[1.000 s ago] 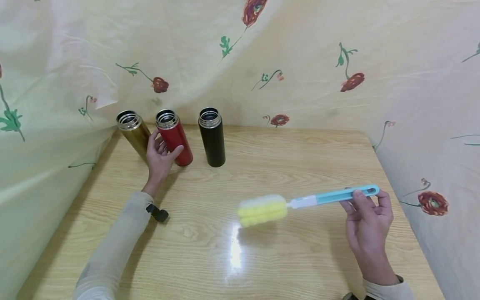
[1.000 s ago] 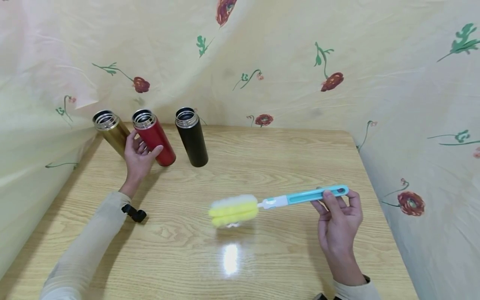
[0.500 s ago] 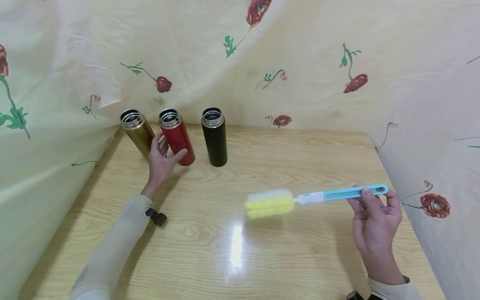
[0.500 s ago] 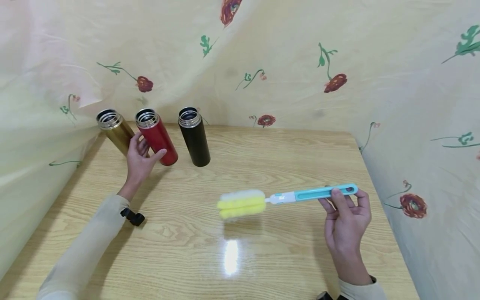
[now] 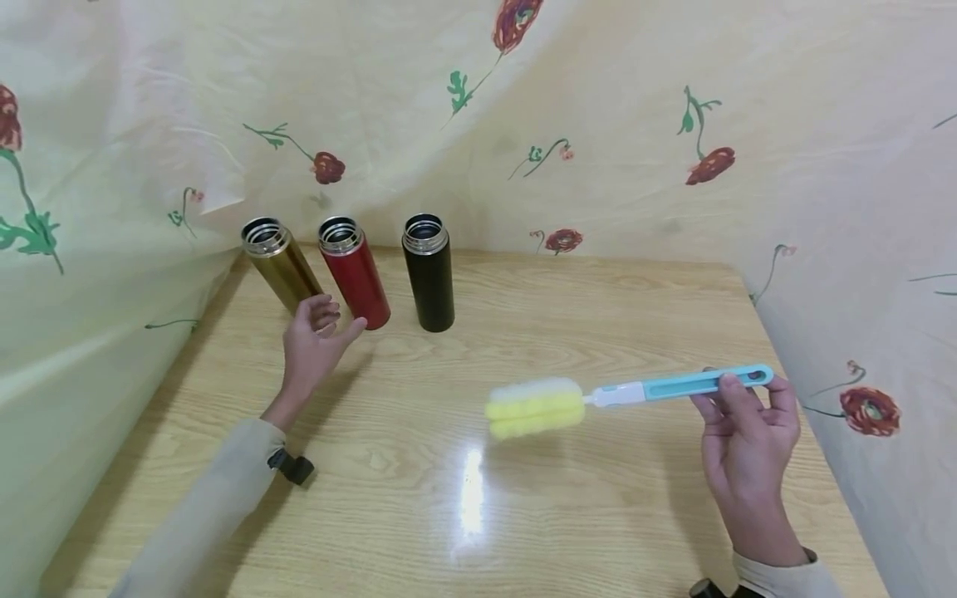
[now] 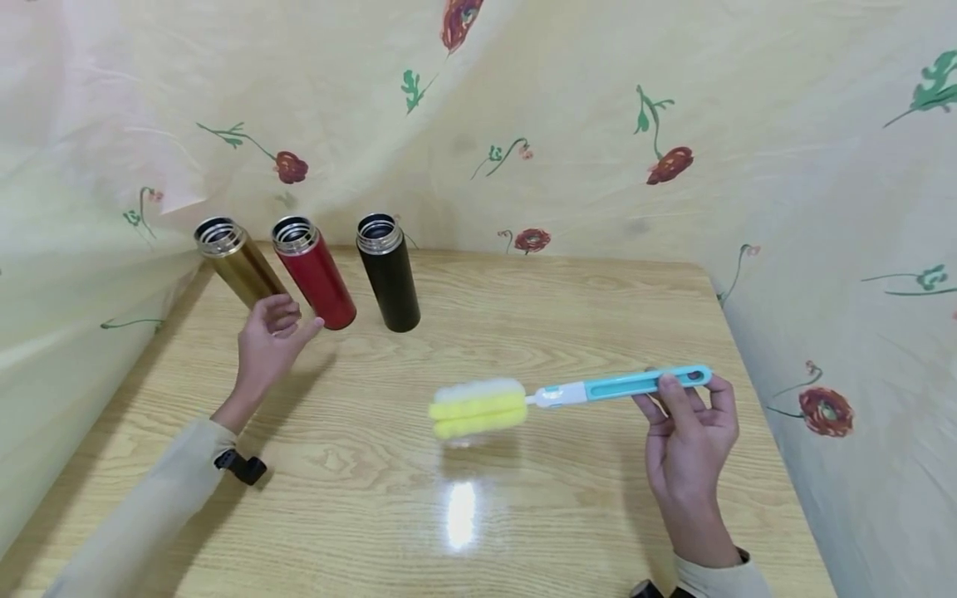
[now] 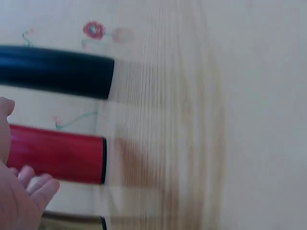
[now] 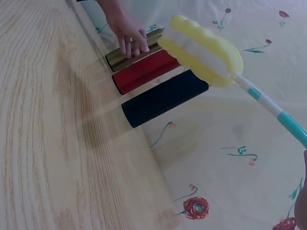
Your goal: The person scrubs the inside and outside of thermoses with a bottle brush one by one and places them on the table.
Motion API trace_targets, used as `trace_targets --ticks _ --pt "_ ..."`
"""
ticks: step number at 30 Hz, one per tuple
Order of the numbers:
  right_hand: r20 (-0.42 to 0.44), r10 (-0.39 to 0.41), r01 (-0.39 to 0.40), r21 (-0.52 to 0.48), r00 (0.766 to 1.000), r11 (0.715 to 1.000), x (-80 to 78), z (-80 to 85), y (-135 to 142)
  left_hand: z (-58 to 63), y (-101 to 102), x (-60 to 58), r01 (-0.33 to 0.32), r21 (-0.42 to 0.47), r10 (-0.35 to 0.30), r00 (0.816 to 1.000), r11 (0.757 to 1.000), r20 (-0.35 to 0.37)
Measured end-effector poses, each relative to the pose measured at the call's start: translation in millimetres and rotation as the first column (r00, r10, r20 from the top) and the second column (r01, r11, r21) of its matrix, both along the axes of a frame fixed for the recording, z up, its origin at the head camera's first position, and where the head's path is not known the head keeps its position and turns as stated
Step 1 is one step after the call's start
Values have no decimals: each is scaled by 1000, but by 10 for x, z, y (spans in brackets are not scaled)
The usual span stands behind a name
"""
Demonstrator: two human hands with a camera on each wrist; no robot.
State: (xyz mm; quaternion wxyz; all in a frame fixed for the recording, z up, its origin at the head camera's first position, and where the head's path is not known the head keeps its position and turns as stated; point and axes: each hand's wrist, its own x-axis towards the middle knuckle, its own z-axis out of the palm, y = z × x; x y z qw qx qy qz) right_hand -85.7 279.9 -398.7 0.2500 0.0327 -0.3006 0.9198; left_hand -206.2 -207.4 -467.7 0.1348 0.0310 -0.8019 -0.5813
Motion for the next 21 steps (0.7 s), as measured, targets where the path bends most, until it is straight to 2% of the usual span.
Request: trace_targets --ticks 2,4,7,10,14,18,21 --pt "-2 2 -2 -11 1000 1000 2 12 -5 17 47 62 22 -15 -23 999 1000 -38" --pt "-5 1 -1 -18 1000 1000 2 28 -10 48 105 96 71 -16 -72 993 997 -90" --pt "-2 -19 19 5 1000 1000 2 56 -21 109 193 83 160 -23 -162 977 987 -136" --pt "2 -38 38 30 999 999 0 83 -35 166 269 23 236 -34 -239 961 971 -143" --pt "5 -57 57 55 998 997 -1 125 -33 212 355 -86 325 -71 -331 936 943 -115" --pt "-20 -30 30 -6 999 1000 7 146 -4 224 430 -216 394 -139 -409 906 908 -104" --pt "-38 -7 5 -55 999 998 10 136 18 220 486 -310 414 -172 -435 893 894 -116"
